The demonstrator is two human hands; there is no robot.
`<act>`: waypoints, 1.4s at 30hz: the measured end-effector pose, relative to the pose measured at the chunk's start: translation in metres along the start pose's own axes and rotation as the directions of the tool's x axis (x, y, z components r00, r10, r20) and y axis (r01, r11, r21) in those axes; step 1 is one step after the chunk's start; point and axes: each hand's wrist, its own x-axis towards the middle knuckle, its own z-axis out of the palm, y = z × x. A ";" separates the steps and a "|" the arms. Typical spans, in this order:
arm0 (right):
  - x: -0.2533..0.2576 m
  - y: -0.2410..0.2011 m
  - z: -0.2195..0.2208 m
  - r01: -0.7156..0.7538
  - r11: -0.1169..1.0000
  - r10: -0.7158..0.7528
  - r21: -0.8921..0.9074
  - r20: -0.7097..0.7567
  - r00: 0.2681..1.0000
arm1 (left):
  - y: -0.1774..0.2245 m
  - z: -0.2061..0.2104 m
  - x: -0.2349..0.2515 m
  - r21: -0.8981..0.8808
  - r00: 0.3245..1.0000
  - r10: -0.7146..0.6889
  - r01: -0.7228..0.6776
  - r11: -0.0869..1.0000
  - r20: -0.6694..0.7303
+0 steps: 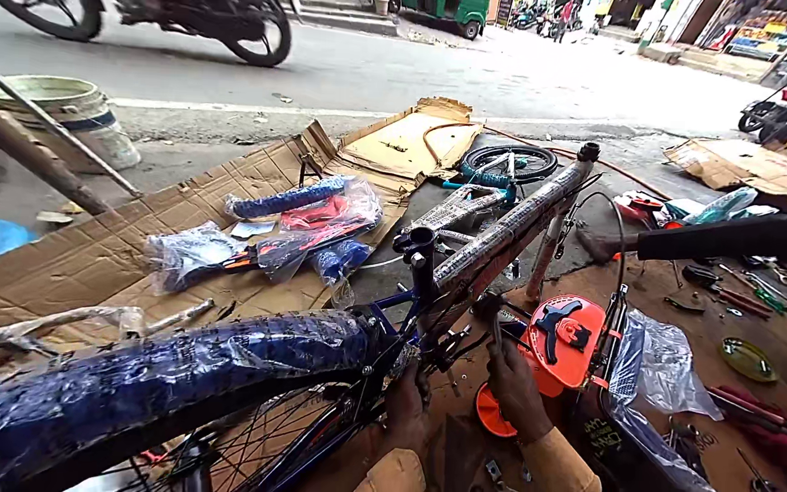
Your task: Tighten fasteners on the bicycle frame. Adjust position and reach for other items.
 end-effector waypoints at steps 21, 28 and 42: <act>-0.084 0.080 0.035 0.049 0.961 -0.041 0.273 -0.032 0.999 | -0.008 -0.004 0.008 0.135 0.998 0.056 -0.051 0.989 -0.033; -0.066 0.092 0.038 -0.297 0.806 0.317 0.512 0.051 0.947 | 0.003 0.006 -0.005 0.273 0.995 0.089 -0.072 0.959 -0.052; 0.019 0.083 0.003 -0.195 0.979 0.203 -0.059 0.236 0.950 | -0.008 -0.007 0.002 0.270 0.996 0.089 -0.091 0.959 0.019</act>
